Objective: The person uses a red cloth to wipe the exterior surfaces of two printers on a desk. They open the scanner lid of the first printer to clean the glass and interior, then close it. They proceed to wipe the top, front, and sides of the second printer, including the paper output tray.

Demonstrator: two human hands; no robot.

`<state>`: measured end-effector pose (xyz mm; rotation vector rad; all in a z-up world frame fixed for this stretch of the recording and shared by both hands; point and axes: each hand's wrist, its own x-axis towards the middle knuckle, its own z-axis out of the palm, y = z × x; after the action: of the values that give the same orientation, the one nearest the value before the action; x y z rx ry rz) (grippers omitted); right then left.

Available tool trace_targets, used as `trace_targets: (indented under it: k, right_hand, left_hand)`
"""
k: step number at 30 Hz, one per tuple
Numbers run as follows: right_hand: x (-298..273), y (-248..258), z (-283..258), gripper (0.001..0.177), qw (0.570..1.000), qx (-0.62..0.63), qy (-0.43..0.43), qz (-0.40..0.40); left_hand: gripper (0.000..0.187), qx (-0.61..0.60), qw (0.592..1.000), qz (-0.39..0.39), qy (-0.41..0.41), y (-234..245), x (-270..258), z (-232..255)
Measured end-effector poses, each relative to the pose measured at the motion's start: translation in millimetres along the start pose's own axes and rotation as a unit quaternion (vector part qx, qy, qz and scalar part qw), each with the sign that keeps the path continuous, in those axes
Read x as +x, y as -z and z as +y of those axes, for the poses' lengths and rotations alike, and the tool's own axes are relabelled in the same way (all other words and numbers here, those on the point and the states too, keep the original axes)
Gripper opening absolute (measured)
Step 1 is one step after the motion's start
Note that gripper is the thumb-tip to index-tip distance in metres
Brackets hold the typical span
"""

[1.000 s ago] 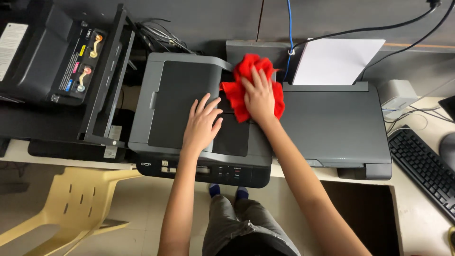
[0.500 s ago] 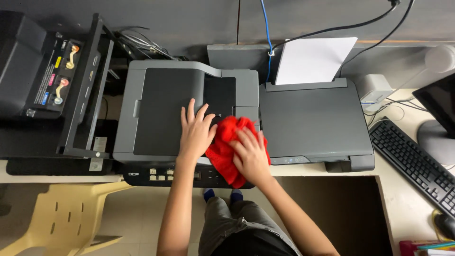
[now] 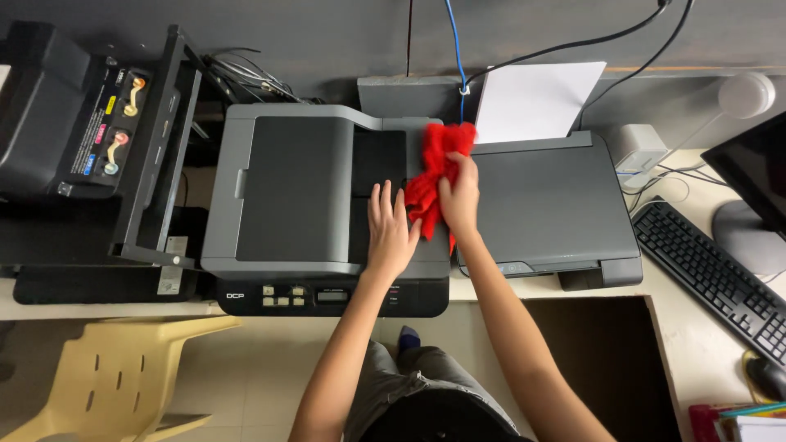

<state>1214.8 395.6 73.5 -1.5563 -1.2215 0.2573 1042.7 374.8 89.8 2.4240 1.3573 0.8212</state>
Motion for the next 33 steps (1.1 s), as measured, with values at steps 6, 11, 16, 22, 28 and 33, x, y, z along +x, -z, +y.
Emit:
trace_targets:
  k: [6,11,16,22,28,33]
  right_hand:
    - [-69,50,47,0.037,0.855,0.400,-0.325,0.060]
    - [-93,82,27,0.038,0.830,0.446,-0.318,0.107]
    - [-84,89,-22,0.040,0.863,0.436,-0.234,0.105]
    - [-93,69,-77,0.038,0.995,0.051,0.076,0.037]
    - [-82,25,-104,0.050,0.963,-0.147,0.114,-0.195]
    - [-32,-11,-74,0.044,0.945,-0.244,0.171,-0.134]
  left_hand:
    - [0.064,-0.065,0.998,-0.007,0.005,2,-6,-5]
    - [0.061,-0.104,0.994,0.011,0.016,-15,-4,-15]
    - [0.061,-0.224,0.975,0.001,0.004,-7,-2,-12]
    - [0.063,-0.496,0.854,-0.153,0.035,-33,-12,-29]
    - [0.053,-0.582,0.790,0.119,0.153,-21,-13,-26]
    - [0.053,-0.521,0.836,0.133,0.108,-19,-13,-22]
